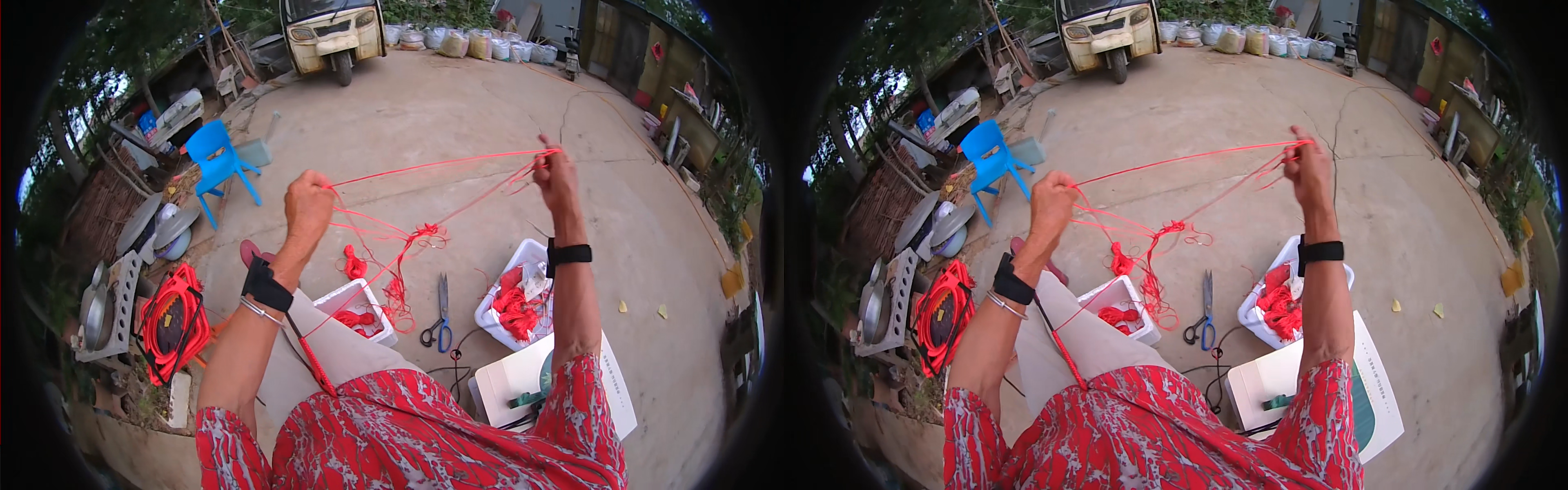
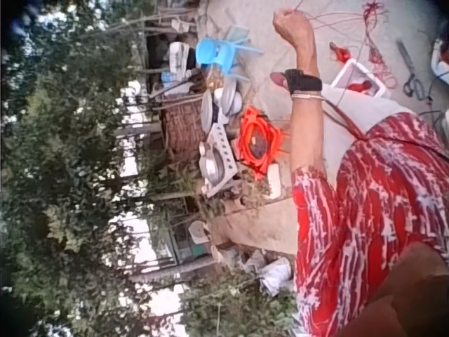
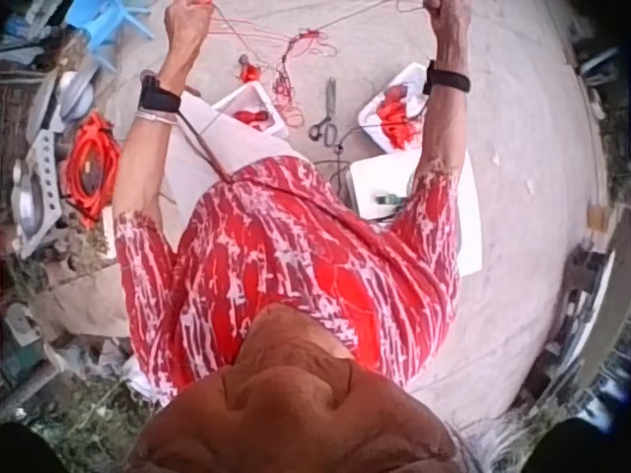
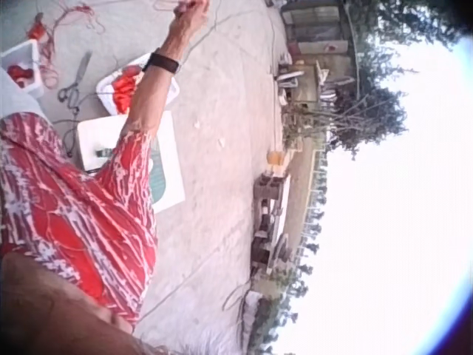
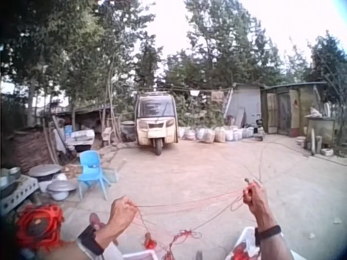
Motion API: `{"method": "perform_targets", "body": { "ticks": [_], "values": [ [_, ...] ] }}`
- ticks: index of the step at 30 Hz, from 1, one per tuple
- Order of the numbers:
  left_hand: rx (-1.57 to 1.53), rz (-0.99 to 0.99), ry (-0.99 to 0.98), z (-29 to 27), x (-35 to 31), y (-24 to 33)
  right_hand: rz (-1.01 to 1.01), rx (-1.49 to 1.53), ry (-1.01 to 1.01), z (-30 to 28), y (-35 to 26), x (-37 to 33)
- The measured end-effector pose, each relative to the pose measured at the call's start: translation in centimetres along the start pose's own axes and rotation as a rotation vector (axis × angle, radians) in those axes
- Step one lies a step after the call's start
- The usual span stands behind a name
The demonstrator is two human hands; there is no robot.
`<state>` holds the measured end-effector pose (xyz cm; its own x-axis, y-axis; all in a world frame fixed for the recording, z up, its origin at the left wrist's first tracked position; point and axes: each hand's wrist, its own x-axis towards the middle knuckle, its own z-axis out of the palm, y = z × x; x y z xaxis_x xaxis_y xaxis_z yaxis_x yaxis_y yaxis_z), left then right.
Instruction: The person is weaving or knotting red string together to create a net or decorative item.
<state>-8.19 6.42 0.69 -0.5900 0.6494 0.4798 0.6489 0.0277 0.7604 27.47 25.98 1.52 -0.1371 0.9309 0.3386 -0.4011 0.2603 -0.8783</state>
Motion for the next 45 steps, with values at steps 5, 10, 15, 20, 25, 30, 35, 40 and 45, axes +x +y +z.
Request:
{"method": "perform_targets", "body": {
  "ticks": [5, 10, 15, 20, 25, 30, 35, 40, 45],
  "values": [
    [-0.195, -0.211, -0.081, -0.7, 0.3, 0.5, 0.224, -0.055, 0.163, -5.5, 0.5, 1.8],
    [-0.025, -0.141, 0.040, -1.9, 1.2, -2.2, 0.157, 0.038, 0.225, -9.6, 1.5, 2.8],
    [-0.384, -0.385, -0.389, -2.1, 0.4, -1.5, 0.123, 0.329, 0.364, -18.6, -0.3, 6.1],
    [-0.591, -0.533, -0.644, 2.8, -4.8, -5.0, 0.036, 0.222, 0.453, -21.0, -5.7, 9.8],
    [-0.465, -0.700, -1.243, 6.5, -13.6, -3.5, -0.050, 0.018, 0.406, -20.6, -10.6, 10.9],
    [-0.015, -0.250, -1.391, 7.5, -18.6, -1.8, -0.071, 0.064, 0.485, -23.7, -10.9, 11.0],
    [0.169, 0.475, -0.699, 8.6, -20.4, -5.6, -0.131, 0.047, 0.543, -27.0, -12.9, 11.4],
    [-0.062, -0.674, -1.390, 8.5, -19.2, -5.5, -0.175, -0.023, 0.602, -27.9, -13.0, 10.9],
    [-0.312, -0.534, -1.063, 5.2, -12.4, -0.6, -0.045, -0.189, 0.554, -26.8, -8.6, 8.9]
  ]
}}
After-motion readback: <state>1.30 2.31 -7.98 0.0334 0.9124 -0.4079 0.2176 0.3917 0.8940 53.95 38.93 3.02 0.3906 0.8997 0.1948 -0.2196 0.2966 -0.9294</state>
